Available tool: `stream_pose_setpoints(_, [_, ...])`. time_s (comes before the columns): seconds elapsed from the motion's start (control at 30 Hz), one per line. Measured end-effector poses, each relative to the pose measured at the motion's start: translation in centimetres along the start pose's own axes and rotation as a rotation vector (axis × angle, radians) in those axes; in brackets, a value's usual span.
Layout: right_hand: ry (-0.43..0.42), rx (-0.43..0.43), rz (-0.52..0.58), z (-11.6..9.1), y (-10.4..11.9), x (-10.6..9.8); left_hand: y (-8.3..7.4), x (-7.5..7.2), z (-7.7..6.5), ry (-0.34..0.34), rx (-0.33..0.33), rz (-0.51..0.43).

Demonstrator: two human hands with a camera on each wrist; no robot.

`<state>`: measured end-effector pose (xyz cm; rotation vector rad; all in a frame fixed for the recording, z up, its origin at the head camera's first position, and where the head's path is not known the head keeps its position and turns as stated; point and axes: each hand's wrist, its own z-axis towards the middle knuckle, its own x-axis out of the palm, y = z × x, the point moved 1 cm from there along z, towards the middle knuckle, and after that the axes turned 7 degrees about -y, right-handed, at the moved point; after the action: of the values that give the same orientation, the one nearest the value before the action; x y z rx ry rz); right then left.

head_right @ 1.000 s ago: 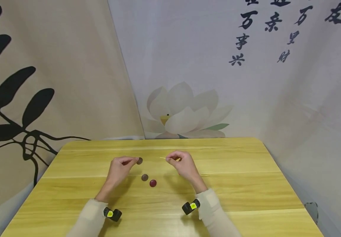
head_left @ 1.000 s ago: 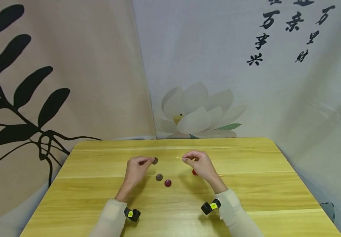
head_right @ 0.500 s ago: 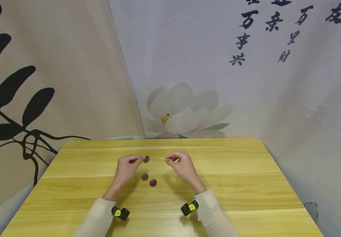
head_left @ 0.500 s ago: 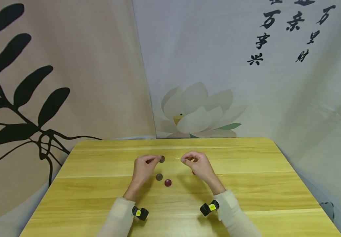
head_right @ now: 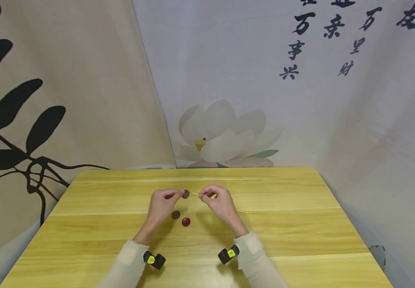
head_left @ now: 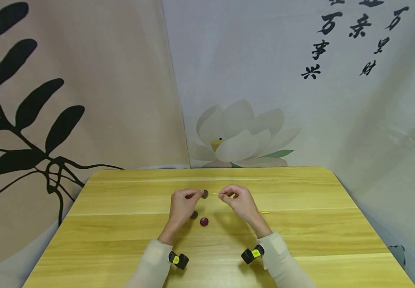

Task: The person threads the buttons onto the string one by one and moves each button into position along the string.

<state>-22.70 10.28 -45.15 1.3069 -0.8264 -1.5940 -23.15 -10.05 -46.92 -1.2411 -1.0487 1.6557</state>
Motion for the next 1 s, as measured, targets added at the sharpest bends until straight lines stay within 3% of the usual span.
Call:
stream_pose_setpoints(0.2, [0.029,-0.026,0.001,-1.0,2.8,-0.6,-0.1,0.4,-0.2,-0.001,-0.019,-0.010])
stream_pose_setpoints(0.5, [0.048,-0.021,0.020,-1.2,3.3,-0.5,-0.2,0.9,-0.3,0.010,-0.021,-0.029])
stream_pose_setpoints(0.83, [0.014,-0.011,-0.002,-0.2,-0.7,0.7,-0.4,1.1,-0.3,0.013,-0.007,-0.033])
stream_pose_setpoints(1.0, [0.013,-0.029,-0.003,-0.1,-1.4,0.6,-0.6,1.2,-0.4,0.018,0.006,-0.034])
